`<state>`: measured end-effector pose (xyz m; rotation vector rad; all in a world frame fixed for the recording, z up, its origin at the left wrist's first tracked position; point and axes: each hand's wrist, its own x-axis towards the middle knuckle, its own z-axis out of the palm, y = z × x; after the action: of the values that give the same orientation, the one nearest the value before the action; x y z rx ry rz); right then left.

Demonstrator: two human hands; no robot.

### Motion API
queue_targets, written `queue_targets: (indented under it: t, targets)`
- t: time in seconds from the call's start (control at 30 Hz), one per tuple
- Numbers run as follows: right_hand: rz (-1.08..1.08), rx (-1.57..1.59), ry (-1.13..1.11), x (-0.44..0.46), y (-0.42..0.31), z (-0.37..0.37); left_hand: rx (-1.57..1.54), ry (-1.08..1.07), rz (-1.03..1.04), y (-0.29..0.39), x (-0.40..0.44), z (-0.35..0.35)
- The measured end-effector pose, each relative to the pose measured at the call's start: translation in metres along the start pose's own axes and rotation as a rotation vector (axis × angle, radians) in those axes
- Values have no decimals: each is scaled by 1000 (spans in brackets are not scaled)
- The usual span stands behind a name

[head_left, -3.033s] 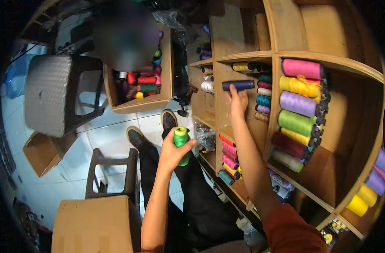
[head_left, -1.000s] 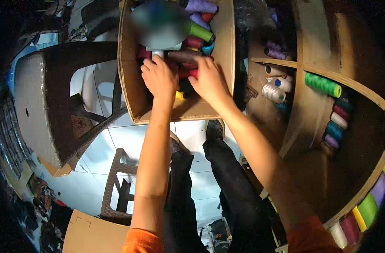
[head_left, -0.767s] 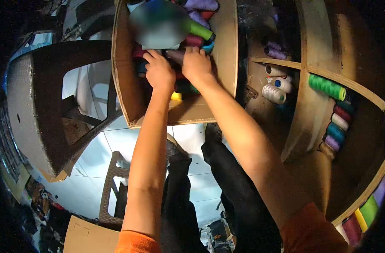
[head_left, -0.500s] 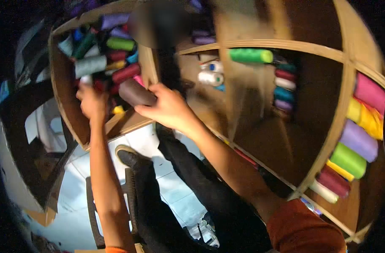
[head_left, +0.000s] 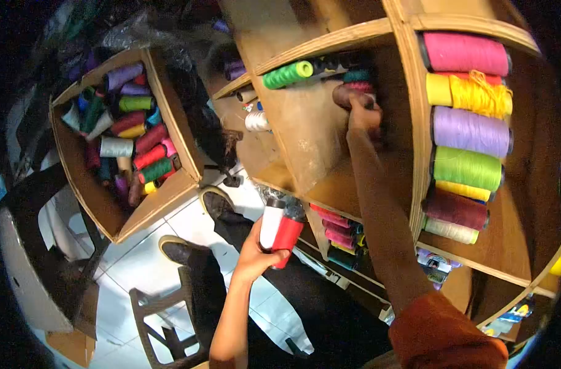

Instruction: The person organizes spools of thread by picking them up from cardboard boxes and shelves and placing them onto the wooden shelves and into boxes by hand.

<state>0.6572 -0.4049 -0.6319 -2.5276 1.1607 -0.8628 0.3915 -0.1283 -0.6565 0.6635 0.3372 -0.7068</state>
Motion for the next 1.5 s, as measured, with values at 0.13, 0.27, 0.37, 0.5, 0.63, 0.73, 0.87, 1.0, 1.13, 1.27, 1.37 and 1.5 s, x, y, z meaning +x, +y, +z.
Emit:
queue_targets:
  t: [0.13,0.27,0.37,0.5,0.63,0.73,0.87,1.0,1.13,1.27,1.37,1.5]
  targets:
    - [9,-179,-264,53,-10,28,-73,45,-45,-2,10,-19]
    - [-151,-160,-195,83,2,69,-59,113,44,-3,8,-35]
    - [-214,-96,-196,95,12,95,-44,138,70,-5,9,-38]
    - [-212,-107,-163,86,4,85,-86,179,81,-6,12,-39]
    - [-242,-10,-124,92,13,96,-77,173,114,-2,17,-34]
    - [-336,-64,145,62,14,84,-6,176,154,0,25,-36]
    - [89,506,-1194,-38,18,-23,-83,207,213,6,30,-33]
    - [367,178,-1540,-184,-29,-145,-54,215,249,12,31,-32]
    - [243,382,-1489,-207,-1,-134,-16,126,246,19,30,-27]
    - [268,430,-1661,-205,20,-126,56,112,237,15,33,-29]
    - [590,554,-1438,-181,6,-131,-188,151,135,11,33,-30]
    - [615,596,-1112,-121,16,-109,-25,228,205,12,36,-39]
